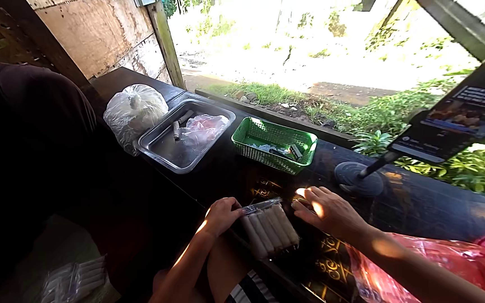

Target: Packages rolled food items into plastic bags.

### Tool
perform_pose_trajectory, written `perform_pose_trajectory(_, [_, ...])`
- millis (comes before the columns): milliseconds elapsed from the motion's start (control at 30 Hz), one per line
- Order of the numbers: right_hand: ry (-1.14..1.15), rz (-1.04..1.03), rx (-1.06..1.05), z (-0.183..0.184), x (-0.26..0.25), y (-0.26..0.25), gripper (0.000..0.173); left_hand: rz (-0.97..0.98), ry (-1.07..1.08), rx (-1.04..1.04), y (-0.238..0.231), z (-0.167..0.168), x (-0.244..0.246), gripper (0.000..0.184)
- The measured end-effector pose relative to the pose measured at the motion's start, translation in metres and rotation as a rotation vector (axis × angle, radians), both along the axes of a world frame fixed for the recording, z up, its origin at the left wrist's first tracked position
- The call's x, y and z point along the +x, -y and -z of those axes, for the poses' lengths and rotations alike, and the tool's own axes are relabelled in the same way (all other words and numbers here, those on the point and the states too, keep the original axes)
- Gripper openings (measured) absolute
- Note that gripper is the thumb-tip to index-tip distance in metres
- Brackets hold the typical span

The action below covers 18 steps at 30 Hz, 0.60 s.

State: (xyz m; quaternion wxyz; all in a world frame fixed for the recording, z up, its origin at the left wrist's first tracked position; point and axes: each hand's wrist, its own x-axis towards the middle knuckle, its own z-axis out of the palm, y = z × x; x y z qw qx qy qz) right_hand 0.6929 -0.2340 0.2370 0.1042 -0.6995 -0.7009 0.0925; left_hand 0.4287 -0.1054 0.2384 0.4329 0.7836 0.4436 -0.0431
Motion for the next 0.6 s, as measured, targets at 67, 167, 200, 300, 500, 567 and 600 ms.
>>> perform_pose_trajectory(67, [-0.025,0.093,-0.211,-0.005,-0.002,0.008,0.061,-0.008,0.013,0.004,0.001,0.002,-0.001,0.031])
perform_pose_trajectory(167, [-0.194,0.167,-0.195,-0.003,0.000,0.012,0.054,-0.015,0.038,0.012,0.003,0.004,-0.003,0.031])
perform_pose_trajectory(200, [-0.364,0.232,-0.151,-0.007,0.000,0.010,0.048,-0.016,0.051,0.011,0.003,0.004,-0.004,0.031])
perform_pose_trajectory(300, [-1.040,0.454,-0.014,-0.023,-0.015,-0.012,0.042,-0.018,0.081,-0.003,0.002,0.007,-0.008,0.030])
perform_pose_trajectory(500, [-1.440,0.483,0.033,-0.032,-0.089,-0.076,0.024,-0.053,0.125,-0.013,0.003,0.009,-0.012,0.027])
perform_pose_trajectory(567, [-1.309,0.455,0.014,-0.023,-0.110,-0.092,0.019,-0.085,0.151,-0.027,0.003,0.011,-0.013,0.026])
perform_pose_trajectory(600, [-1.222,0.427,-0.007,-0.018,-0.118,-0.097,0.023,-0.096,0.160,-0.035,0.003,0.012,-0.013,0.026])
